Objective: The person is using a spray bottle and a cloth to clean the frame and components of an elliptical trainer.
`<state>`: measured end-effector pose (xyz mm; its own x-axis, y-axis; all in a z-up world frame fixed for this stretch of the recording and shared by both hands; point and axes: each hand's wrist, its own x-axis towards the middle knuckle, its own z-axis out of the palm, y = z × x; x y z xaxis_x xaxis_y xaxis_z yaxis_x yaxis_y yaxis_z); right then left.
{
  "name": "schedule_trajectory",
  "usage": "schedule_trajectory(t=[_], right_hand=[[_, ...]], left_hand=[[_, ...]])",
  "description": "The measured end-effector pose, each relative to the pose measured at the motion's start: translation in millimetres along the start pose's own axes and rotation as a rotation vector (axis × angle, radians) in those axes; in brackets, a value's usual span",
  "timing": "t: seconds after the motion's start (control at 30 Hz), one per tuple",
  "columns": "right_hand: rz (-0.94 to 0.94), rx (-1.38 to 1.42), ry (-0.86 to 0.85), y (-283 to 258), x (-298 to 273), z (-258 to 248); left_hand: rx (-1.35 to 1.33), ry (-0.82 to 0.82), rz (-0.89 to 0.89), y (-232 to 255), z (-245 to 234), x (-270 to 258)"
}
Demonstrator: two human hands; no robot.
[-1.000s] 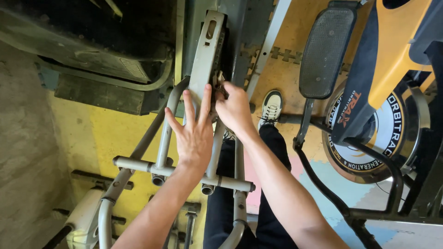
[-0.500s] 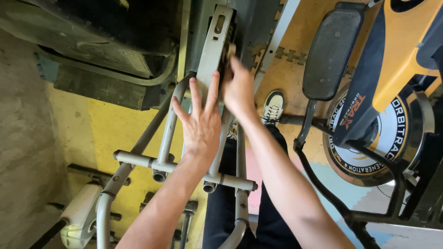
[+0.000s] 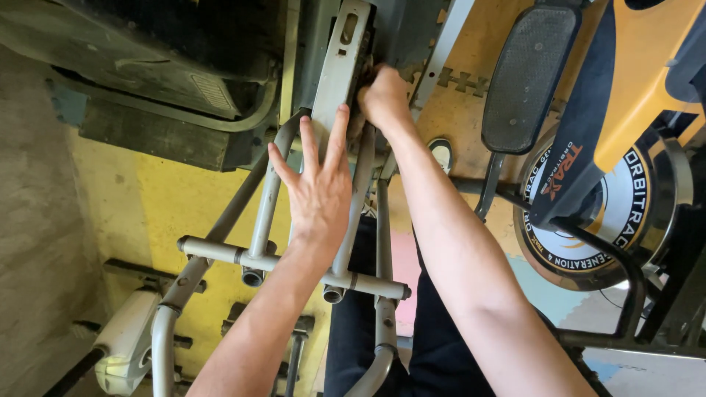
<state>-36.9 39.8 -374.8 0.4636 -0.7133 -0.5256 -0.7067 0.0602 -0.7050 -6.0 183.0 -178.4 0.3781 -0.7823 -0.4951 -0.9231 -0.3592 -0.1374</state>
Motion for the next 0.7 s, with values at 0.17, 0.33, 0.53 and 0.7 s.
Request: schedule_trajectory(t=[0.17,0.33,0.53,0.7], right_hand=[[0.095,-0.153,-0.238,-38.9,-47.4,-23.7],[0.067,-0.072,-0.343,-56.9,-76.3,-43.0],[-0.041,0.219,0.014,-8.6,-7.8,-13.7],[-0.271,0.282,0.203,7.4,-36.2,-11.5]], left_hand=[[0.002,-0.043,0.003,-0.6,-7.8,5.6],[-0.039,-0.058,-0.002,0.1,-5.5,8.9],[-0.004,-0.072,0.017,0.1,-3.1,9.9],[-0.001,-0.076,0.006,0.7,-11.6,16.5]])
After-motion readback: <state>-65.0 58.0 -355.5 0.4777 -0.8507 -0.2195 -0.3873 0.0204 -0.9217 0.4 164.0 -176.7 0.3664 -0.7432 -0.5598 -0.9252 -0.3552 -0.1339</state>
